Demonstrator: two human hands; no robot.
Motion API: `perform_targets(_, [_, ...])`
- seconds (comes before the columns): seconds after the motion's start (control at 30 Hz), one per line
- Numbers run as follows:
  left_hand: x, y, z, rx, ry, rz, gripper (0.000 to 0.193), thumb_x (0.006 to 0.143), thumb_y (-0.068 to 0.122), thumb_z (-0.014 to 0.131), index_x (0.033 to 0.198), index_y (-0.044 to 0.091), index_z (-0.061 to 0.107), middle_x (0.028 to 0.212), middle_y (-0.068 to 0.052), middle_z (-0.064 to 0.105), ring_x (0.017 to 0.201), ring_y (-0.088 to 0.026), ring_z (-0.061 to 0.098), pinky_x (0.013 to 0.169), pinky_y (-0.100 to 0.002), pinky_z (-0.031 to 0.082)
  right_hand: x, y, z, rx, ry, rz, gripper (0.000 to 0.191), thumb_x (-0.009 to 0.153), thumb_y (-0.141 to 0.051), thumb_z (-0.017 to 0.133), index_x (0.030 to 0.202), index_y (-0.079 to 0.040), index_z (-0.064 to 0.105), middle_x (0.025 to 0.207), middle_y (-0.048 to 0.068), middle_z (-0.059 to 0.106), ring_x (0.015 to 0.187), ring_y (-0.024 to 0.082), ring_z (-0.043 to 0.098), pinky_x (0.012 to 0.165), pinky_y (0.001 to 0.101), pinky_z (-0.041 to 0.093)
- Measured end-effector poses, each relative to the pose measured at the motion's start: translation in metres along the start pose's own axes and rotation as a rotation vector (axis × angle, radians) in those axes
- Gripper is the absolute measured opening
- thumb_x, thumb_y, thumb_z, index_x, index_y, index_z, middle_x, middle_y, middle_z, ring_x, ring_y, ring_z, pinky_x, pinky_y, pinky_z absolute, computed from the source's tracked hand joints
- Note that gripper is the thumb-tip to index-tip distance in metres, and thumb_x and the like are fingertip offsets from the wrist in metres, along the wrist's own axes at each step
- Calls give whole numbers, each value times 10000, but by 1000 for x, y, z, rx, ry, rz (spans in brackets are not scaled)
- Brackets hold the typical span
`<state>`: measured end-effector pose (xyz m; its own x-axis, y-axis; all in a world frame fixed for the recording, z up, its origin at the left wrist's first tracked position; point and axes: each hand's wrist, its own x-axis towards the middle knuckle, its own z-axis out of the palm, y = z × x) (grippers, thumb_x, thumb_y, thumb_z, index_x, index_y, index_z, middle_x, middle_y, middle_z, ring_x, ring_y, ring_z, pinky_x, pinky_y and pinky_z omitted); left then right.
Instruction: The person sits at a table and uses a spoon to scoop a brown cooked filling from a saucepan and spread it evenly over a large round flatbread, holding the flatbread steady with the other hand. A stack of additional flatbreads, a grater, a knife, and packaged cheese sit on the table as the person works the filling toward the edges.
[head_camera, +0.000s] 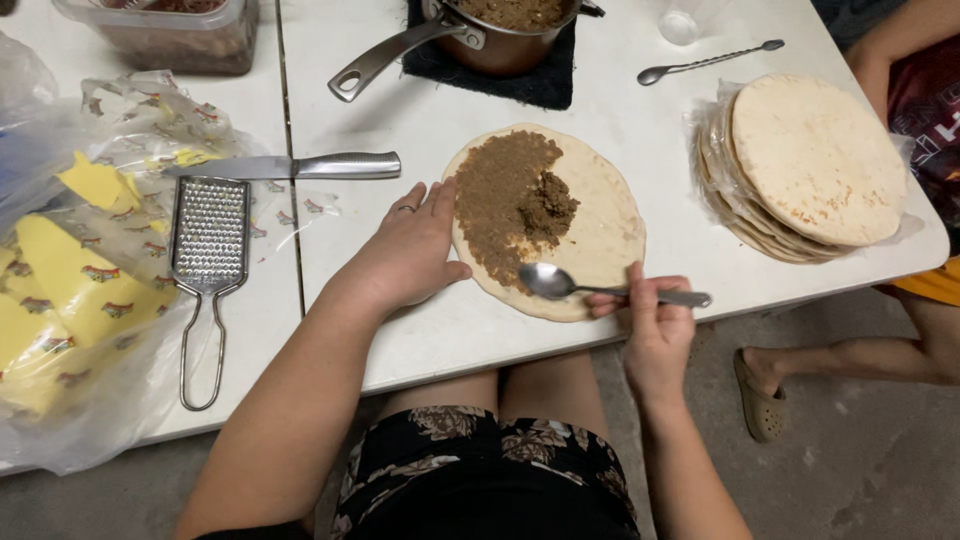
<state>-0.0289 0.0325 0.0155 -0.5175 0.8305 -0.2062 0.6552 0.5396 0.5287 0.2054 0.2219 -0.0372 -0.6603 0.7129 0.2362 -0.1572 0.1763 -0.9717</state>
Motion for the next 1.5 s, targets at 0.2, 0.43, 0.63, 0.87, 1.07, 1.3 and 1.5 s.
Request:
perform_targets(0.2, [5, 1, 1, 8, -8, 1, 1065, 827, 298, 791, 1574, -32, 107, 1632, -217, 233, 1543, -361, 141, 1242, -406, 160, 17, -6, -18, -183, -203, -157, 81, 1099, -111, 497, 1063, -62, 442, 794, 141, 720, 819, 221, 756, 1187, 489, 268])
perform_targets(0.43, [4, 4, -1, 14, -13, -6, 1052, 830, 300, 789, 1567, -29, 115, 1638, -215, 221, 1540, -367, 137, 1239, -410, 155, 22, 2, -8, -151, -297, -274, 77, 1121, -71, 481, 1086, -96, 417, 889, 90, 742, 903, 183, 747, 1404, 507, 31])
perform_targets(0.63, [9, 3, -3, 13, -17, -10, 1040, 834, 289, 785, 1571, -23, 121, 1639, -222, 213, 1537, -379, 138, 1240, -413, 156, 32, 11, -19, -187, -205, -339, 77, 1145, -64, 482, 1121, -107, 423, 909, 106, 728, 939, 201, 740, 1435, 523, 56])
perform_targets(0.87, [13, 3, -4, 6, -11, -19, 1043, 822, 295, 795, 1564, -17, 132, 1634, -227, 216, 1534, -378, 146, 1236, -409, 161, 36, 25, -19, -128, -308, -342, 64, 1129, -87, 496, 1103, -94, 438, 895, 115, 733, 907, 226, 757, 1412, 534, 64])
perform_targets(1.07, [15, 4, -5, 2, 7, -5, 1042, 807, 280, 808, 1564, -21, 159, 1628, -230, 239, 1531, -390, 169, 1238, -415, 180, 63, 15, -34, -41, -125, -161, 123, 1157, -161, 461, 1078, -67, 465, 853, 143, 734, 812, 227, 758, 928, 429, 633])
perform_targets(1.3, [20, 3, -5, 5, 5, 0, 1038, 817, 288, 797, 1564, -27, 148, 1627, -233, 229, 1526, -394, 161, 1235, -420, 171, 63, 16, -5, 60, -212, -11, 102, 1108, -153, 473, 1041, -76, 478, 850, 157, 735, 796, 217, 758, 894, 438, 627])
perform_targets(1.5, [24, 0, -6, 44, -23, -14, 1053, 838, 318, 780, 1571, -24, 107, 1636, -227, 199, 1529, -394, 149, 1236, -422, 164, 71, -7, -16, -263, -279, -309, 102, 1143, -120, 502, 1060, -89, 451, 842, 116, 730, 887, 214, 762, 1413, 498, 98])
